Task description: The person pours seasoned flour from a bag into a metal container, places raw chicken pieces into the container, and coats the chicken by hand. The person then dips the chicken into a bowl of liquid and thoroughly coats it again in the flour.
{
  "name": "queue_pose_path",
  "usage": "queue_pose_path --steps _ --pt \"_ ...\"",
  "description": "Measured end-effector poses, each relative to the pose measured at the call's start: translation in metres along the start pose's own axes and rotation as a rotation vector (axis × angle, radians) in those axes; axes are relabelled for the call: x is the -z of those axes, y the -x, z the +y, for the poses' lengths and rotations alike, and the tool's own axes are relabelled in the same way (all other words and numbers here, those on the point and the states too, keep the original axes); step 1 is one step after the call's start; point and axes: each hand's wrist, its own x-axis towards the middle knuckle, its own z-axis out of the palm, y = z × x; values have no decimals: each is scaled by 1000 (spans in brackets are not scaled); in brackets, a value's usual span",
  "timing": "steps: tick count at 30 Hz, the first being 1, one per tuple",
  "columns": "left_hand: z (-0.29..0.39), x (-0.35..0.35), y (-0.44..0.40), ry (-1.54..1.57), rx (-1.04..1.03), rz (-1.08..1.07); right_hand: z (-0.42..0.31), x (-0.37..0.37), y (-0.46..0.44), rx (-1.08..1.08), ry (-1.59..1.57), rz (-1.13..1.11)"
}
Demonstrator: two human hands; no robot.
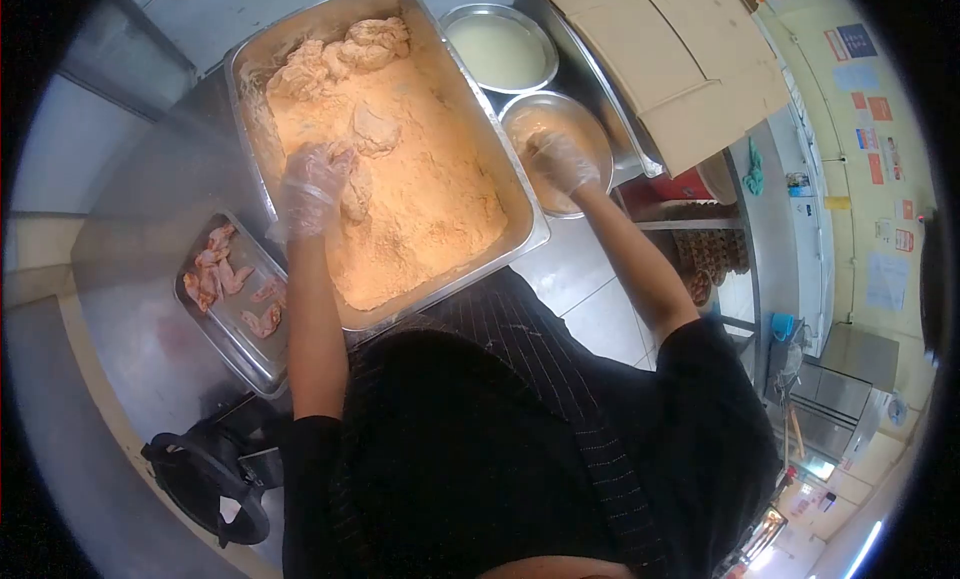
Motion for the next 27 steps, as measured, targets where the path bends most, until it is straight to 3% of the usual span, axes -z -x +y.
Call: queue_pose_path --steps 2,5,9,11,12,14,16,17,18,19,21,23,27 --pt "-8 -8 3 -57 -106 54 -56 25 -1 -62 112 -145" --pt "-9 -8 4 -132 -131 71 -70 39 4 41 182 1" --pt "17 16 -2 -96 51 -48 -29 60 -12 -140 222 -62" --pt "22 20 -2 -85 130 -79 -52 105 -17 -313 -236 37" --pt "19 17 -2 -75 139 -96 -60 121 -20 -319 -237 43" --pt "19 15 -4 -61 138 -114 -73 149 -25 -464 -563 15" --pt "21 20 -1 -238 -1 -142 -82 161 -26 -477 -476 -24" --pt "17 21 2 -239 -9 -145 -74 157 -26 -474 -707 -39" --pt "12 21 5 -438 -179 -146 -69 156 -26 -460 -938 -55" --pt "9 20 7 -636 -343 -144 -64 156 -26 -456 -939 -56" --pt "7 15 14 -618 -304 -150 -66 157 -25 -455 -783 -32" --pt "7 22 15 -604 -278 -157 -57 157 -20 -424 -820 28" --pt "33 54 7 -362 -254 -58 -46 157 -15 -382 -717 57"
